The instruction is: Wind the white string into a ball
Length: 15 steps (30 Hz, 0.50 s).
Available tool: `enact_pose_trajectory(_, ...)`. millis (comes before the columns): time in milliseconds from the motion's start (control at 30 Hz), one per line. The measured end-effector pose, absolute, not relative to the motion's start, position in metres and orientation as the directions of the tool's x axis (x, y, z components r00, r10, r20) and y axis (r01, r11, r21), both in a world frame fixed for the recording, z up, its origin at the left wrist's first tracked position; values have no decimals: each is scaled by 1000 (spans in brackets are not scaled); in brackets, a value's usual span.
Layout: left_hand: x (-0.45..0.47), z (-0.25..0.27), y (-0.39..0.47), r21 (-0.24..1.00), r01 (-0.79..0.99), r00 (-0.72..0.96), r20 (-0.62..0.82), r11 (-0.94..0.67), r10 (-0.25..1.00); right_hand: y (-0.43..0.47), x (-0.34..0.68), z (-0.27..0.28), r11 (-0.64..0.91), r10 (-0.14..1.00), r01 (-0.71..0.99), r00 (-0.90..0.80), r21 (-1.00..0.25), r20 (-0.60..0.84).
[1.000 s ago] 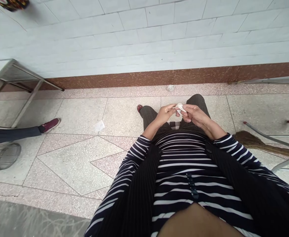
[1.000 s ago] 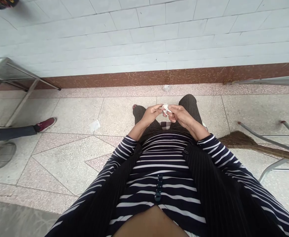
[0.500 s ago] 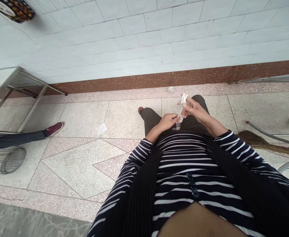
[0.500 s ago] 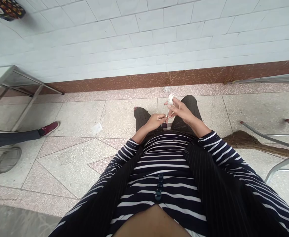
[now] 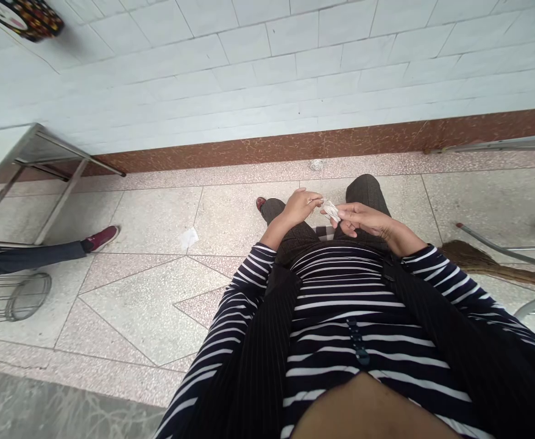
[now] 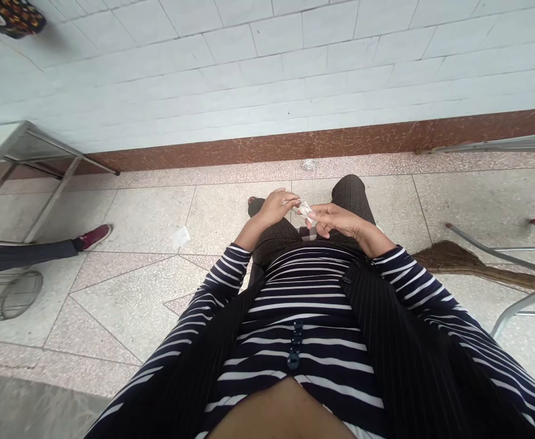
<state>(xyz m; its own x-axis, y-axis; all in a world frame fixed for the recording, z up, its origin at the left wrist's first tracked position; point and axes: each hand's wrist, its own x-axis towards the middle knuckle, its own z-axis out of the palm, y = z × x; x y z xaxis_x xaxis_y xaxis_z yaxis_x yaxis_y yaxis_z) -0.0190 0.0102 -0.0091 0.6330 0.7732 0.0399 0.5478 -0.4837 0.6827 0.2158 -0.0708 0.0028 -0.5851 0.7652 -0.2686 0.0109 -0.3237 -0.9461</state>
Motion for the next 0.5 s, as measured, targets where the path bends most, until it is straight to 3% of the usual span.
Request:
enact_pose_trajectory(133, -22, -30, 3, 777, 525, 566, -13, -348, 824, -71, 216, 11, -305, 814, -77, -538, -949, -218)
enact_pose_trajectory(267, -19, -50, -12, 787, 549, 559, -93, -283, 824, -68, 216, 18, -216, 852, -104, -506, -971, -135)
enact_pose_trajectory(400, -6, -53, -27, 732, 545, 661, -74, -409, 747, -60, 212, 8, -141, 878, -22, -464, -990, -115)
enact_pose_trajectory(500, -4, -42, -30, 651, 545, 692, 6, -528, 721, -57, 210, -10, -160, 883, 172, -416, -972, -219)
